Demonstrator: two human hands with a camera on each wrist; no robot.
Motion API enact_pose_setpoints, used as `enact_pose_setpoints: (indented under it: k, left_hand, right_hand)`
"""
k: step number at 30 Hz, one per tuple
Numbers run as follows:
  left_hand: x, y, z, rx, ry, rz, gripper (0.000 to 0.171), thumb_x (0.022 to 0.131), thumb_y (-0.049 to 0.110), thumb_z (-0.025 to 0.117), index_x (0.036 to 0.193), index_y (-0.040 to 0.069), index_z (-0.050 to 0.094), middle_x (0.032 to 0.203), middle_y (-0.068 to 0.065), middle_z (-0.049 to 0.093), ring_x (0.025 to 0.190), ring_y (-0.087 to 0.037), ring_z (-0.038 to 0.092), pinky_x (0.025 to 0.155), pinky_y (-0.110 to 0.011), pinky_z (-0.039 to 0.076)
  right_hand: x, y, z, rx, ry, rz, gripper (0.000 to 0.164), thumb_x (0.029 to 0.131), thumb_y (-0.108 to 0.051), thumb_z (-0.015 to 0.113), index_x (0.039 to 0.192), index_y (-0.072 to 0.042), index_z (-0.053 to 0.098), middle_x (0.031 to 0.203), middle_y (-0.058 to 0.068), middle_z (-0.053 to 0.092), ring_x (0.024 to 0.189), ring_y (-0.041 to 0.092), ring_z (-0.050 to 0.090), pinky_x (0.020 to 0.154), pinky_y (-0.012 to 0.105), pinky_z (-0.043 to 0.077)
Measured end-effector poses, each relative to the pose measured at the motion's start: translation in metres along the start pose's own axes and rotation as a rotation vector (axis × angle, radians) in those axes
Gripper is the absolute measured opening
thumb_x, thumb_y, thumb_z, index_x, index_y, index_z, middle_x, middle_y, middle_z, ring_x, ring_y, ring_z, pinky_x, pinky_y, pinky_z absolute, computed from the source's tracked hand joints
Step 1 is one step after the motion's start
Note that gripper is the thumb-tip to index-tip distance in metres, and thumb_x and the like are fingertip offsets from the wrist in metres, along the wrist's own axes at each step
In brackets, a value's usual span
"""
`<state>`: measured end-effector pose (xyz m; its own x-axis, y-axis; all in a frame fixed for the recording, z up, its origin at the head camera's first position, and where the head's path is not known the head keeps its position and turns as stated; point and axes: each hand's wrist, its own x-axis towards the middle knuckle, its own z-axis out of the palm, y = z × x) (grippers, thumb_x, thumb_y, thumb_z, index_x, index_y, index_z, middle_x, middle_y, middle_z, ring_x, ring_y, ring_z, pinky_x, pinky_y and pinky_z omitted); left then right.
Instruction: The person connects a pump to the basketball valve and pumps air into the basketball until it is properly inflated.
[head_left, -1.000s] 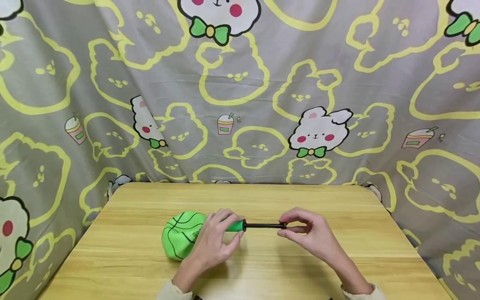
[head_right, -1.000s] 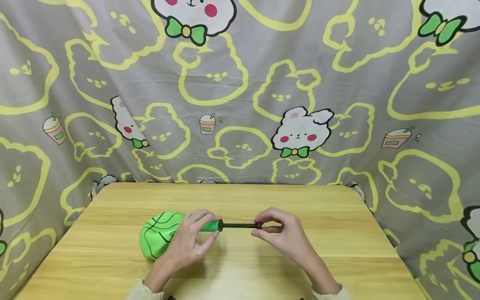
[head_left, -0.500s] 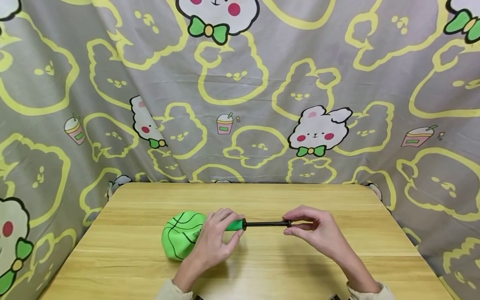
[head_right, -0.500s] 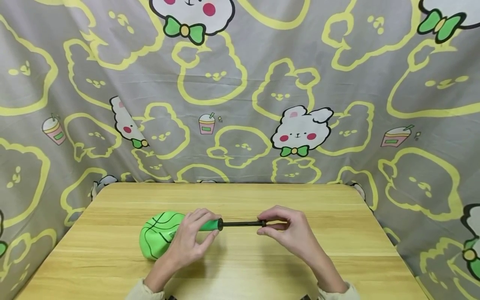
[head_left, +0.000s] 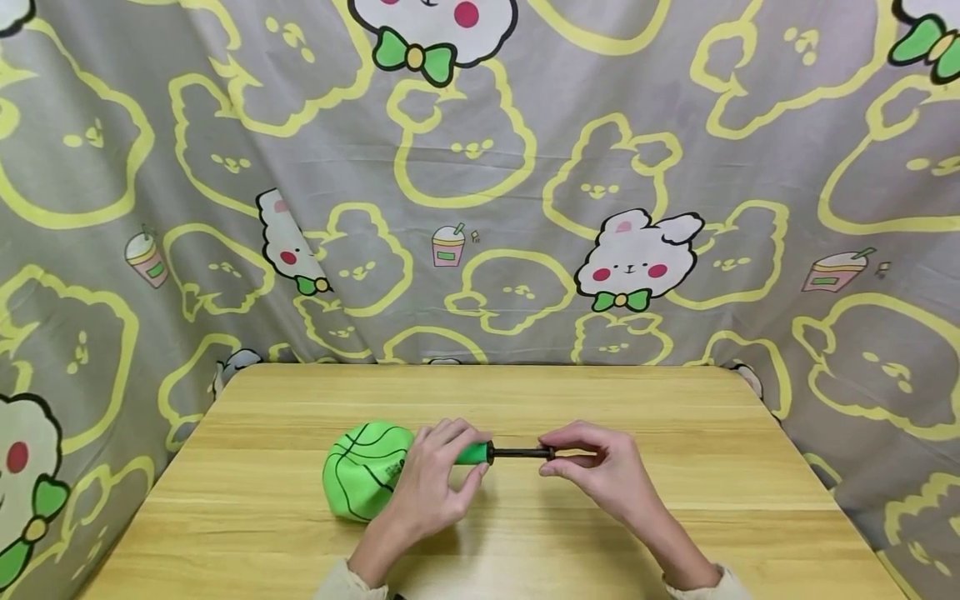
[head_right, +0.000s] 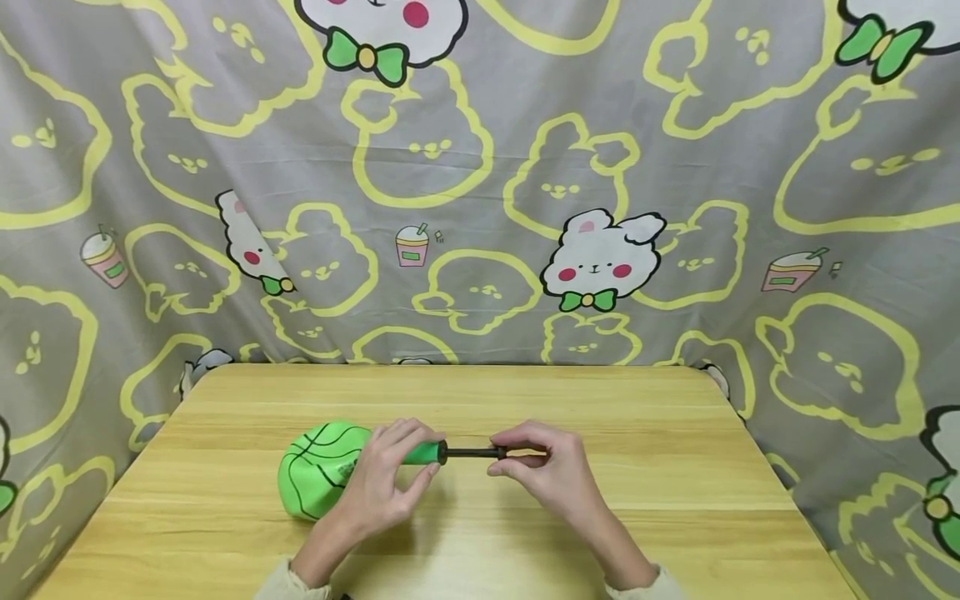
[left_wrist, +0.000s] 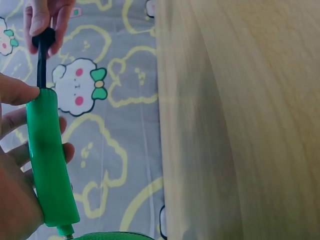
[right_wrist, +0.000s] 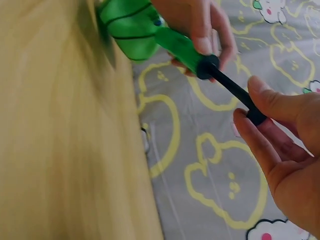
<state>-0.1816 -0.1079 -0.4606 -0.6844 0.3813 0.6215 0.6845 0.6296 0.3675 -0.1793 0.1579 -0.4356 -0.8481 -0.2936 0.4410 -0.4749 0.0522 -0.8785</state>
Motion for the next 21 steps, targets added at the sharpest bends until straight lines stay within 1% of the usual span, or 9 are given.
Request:
enact_pose_setpoints:
  k: [5, 12, 15, 19, 21]
  left_hand:
    - [-0.001, 0.002, 0.002, 0.014, -0.019, 0.001, 0.032, 0.085, 0.024, 0.075, 0.115, 0.016, 0.072, 0.108, 0.004, 0.068, 0.103, -0.013, 0.062, 0.086, -0.039, 0.046]
    - [-0.001, 0.002, 0.005, 0.02, -0.02, 0.018, 0.032, 0.083, 0.023, 0.077, 0.114, 0.018, 0.072, 0.107, 0.007, 0.068, 0.102, -0.012, 0.061, 0.084, -0.038, 0.044]
    - [-0.002, 0.003, 0.005, 0.023, -0.025, 0.022, 0.032, 0.083, 0.023, 0.077, 0.114, 0.018, 0.072, 0.108, 0.006, 0.068, 0.101, -0.012, 0.061, 0.085, -0.038, 0.044]
    - [-0.002, 0.005, 0.007, 0.016, -0.044, 0.025, 0.032, 0.084, 0.023, 0.076, 0.115, 0.016, 0.071, 0.109, 0.005, 0.068, 0.103, -0.012, 0.061, 0.086, -0.039, 0.045]
    - [-0.003, 0.006, 0.007, 0.006, -0.054, 0.026, 0.033, 0.084, 0.023, 0.075, 0.116, 0.015, 0.071, 0.11, 0.005, 0.068, 0.104, -0.013, 0.062, 0.087, -0.04, 0.046]
  right_hand:
    - [-0.001, 0.006, 0.014, 0.017, 0.024, -0.018, 0.029, 0.078, 0.004, 0.085, 0.106, 0.001, 0.077, 0.101, 0.022, 0.073, 0.093, 0.027, 0.074, 0.073, 0.039, 0.06]
    - [-0.002, 0.014, 0.03, 0.044, 0.045, 0.001, 0.03, 0.077, 0.004, 0.085, 0.105, 0.009, 0.075, 0.103, 0.019, 0.074, 0.095, 0.026, 0.074, 0.074, 0.038, 0.059]
    - [-0.002, 0.018, 0.036, 0.049, 0.05, -0.004, 0.03, 0.077, 0.003, 0.085, 0.105, 0.008, 0.075, 0.103, 0.023, 0.073, 0.095, 0.023, 0.074, 0.074, 0.038, 0.059]
    - [-0.001, 0.02, 0.041, 0.047, 0.049, -0.004, 0.03, 0.078, 0.002, 0.085, 0.106, 0.007, 0.076, 0.103, 0.022, 0.074, 0.096, 0.023, 0.074, 0.075, 0.038, 0.059]
    - [-0.002, 0.019, 0.042, 0.042, 0.045, 0.011, 0.03, 0.078, 0.002, 0.085, 0.106, 0.007, 0.076, 0.103, 0.019, 0.074, 0.097, 0.024, 0.074, 0.075, 0.037, 0.059]
